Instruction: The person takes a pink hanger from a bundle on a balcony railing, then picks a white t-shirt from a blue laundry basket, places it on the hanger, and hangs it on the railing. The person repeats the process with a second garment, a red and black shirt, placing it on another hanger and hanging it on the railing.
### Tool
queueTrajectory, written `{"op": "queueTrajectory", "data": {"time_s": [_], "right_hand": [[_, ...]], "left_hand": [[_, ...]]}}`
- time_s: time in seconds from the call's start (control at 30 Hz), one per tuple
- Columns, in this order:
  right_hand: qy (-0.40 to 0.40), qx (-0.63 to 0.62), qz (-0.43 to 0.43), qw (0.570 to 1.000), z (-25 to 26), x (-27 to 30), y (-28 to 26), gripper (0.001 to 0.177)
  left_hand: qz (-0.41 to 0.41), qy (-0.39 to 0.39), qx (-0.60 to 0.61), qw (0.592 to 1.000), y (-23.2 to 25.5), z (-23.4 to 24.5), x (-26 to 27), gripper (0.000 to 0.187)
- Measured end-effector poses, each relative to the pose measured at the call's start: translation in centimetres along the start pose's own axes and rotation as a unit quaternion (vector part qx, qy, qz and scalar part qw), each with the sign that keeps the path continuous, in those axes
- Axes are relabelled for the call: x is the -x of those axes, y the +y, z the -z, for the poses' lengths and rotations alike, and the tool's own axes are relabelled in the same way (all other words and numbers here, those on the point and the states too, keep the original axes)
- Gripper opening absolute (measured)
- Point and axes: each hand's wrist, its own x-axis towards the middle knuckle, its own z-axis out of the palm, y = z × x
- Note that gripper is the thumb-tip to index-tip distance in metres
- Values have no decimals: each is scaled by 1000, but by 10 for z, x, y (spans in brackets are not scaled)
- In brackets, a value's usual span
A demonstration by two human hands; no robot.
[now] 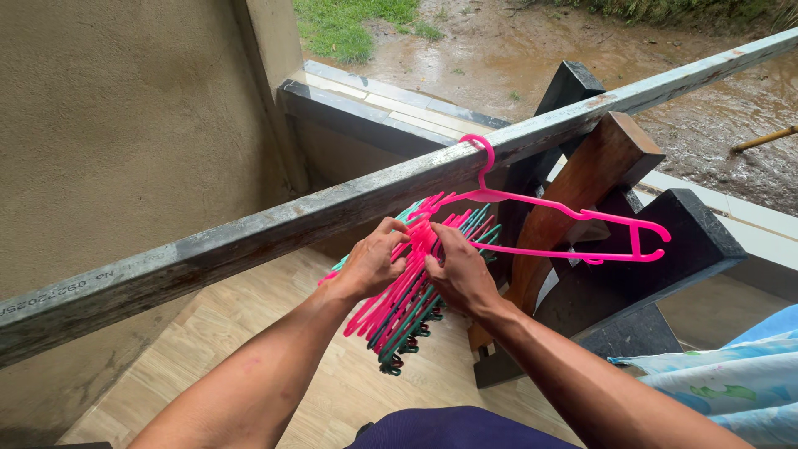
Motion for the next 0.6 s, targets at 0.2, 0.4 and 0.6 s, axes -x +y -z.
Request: {"op": "queueTrajectory", "data": {"time_s": [0.2,0.4,0.6], "right_hand": [[12,49,10,999,-5,-27,19,41],[34,254,157,954,-17,-47,46,37],[-80,200,7,977,-9,-61,37,43]], "left_hand": [[22,-29,8,999,12,0,1,34],[34,-60,18,997,8,-5,-5,44],[19,15,77,997,-11,-18,-13,27]]}}
